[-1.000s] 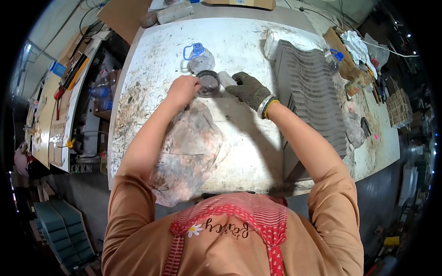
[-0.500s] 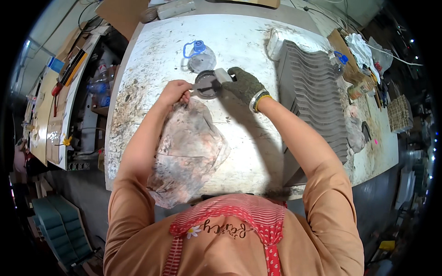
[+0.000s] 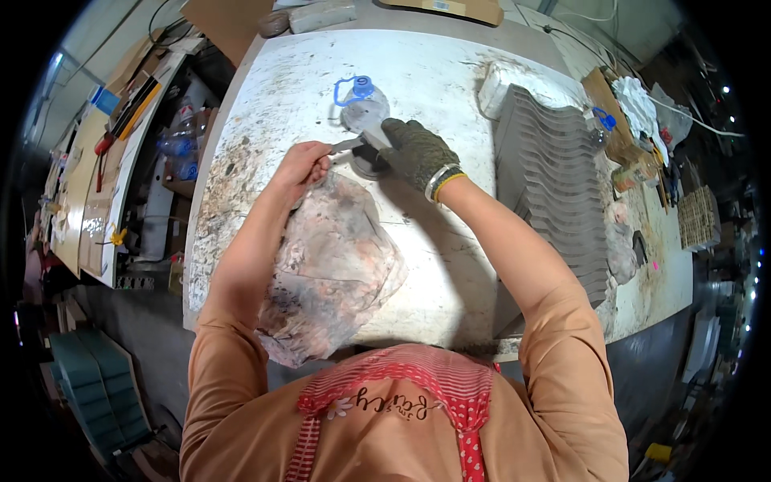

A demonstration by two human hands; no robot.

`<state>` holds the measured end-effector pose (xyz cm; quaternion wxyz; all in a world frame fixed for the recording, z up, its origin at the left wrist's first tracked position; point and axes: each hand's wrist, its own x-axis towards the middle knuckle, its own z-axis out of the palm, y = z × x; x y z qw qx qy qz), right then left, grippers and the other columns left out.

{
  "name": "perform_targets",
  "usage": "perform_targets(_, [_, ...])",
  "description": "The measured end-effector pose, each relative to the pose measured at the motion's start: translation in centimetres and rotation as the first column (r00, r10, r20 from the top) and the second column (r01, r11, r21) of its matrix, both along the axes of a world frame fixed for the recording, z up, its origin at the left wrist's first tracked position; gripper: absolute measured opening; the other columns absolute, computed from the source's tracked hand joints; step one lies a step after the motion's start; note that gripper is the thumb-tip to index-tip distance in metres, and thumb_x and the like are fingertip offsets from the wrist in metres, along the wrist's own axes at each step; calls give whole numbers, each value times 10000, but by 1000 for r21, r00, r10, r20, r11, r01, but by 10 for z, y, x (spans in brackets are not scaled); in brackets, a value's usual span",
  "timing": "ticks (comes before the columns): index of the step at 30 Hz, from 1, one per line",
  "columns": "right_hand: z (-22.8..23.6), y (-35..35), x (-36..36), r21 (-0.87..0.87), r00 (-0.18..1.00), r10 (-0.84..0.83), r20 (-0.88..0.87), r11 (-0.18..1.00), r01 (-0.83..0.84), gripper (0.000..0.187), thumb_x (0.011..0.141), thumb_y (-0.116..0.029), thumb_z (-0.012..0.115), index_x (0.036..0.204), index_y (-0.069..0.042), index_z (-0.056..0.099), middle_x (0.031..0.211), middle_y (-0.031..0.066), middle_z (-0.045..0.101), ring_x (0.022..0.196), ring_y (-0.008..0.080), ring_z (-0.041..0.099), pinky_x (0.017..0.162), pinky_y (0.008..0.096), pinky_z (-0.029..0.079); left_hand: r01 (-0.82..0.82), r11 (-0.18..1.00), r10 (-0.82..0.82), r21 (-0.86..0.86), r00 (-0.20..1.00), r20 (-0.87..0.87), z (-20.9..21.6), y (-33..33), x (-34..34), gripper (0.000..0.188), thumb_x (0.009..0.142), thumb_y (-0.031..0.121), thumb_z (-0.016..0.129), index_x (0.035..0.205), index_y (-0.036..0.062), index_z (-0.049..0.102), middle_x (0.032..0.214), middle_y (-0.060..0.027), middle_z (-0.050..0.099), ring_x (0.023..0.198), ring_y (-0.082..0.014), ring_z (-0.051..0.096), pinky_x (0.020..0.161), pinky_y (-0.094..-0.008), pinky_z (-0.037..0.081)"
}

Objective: The person sands the surfaces and edges of several grooved wooden slats with a sanding block and wipes them with a cloth.

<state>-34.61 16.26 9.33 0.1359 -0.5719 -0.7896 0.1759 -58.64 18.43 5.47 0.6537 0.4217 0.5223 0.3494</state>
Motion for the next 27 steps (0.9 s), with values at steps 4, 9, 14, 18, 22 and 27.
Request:
perform_targets(4, [-6,-4,-4,-31,998,-29,62,999,31,488,885,-352,553,1280,-66,531,1193,188,592,1098,343,574,954,394,450,28,998,-31,58,999,41,-4,-2,17,152,909,156,582,812,38,582,600,-4,561,481,-62,469,434,-190,356])
perform_targets(9, [-12,-9,3,-449,833,-327,-446,887,108,429,907,-360,543,1205,-52,567,1024,167,646,930,287,630,856,389,493,-41,999,39,21,993,109,-13,-7,2,158,908,169,579,797,57,569,626,-7,558,512,-83,479,449,-215,346])
perform_targets(14, [-46,-5,16,-709,53,-744,-666,609,-356,300,962,-272,477,1079,-12,573,950,151,655,724,251,659,605,401,576,-102,994,110,-46,958,266,-19,-19,25,166,922,202,566,792,100,549,667,-4,556,566,-95,488,511,-222,353])
perform_targets(18, [-37,-16,2,-739,-158,-833,-530,545,-397,334,979,-276,440,1122,5,546,1009,174,636,792,276,664,656,403,580,-85,994,101,-66,949,300,-21,-35,46,170,930,195,553,776,125,534,639,16,547,530,-88,481,480,-219,339])
perform_targets(22, [-35,-24,4,-687,-222,-873,-434,480,-545,329,989,-250,398,1125,15,541,1031,182,628,780,287,657,655,391,580,-122,992,126,-35,963,238,-29,-33,46,178,930,205,563,775,123,532,637,21,538,524,-83,470,480,-211,332])
perform_targets(27, [-40,-20,6,-709,-176,-835,-521,538,-456,323,988,-277,412,1114,-13,549,971,154,644,724,256,646,601,348,571,-36,999,37,-10,988,152,-22,-26,45,155,930,199,570,806,110,544,620,29,517,503,-69,438,446,-216,330])
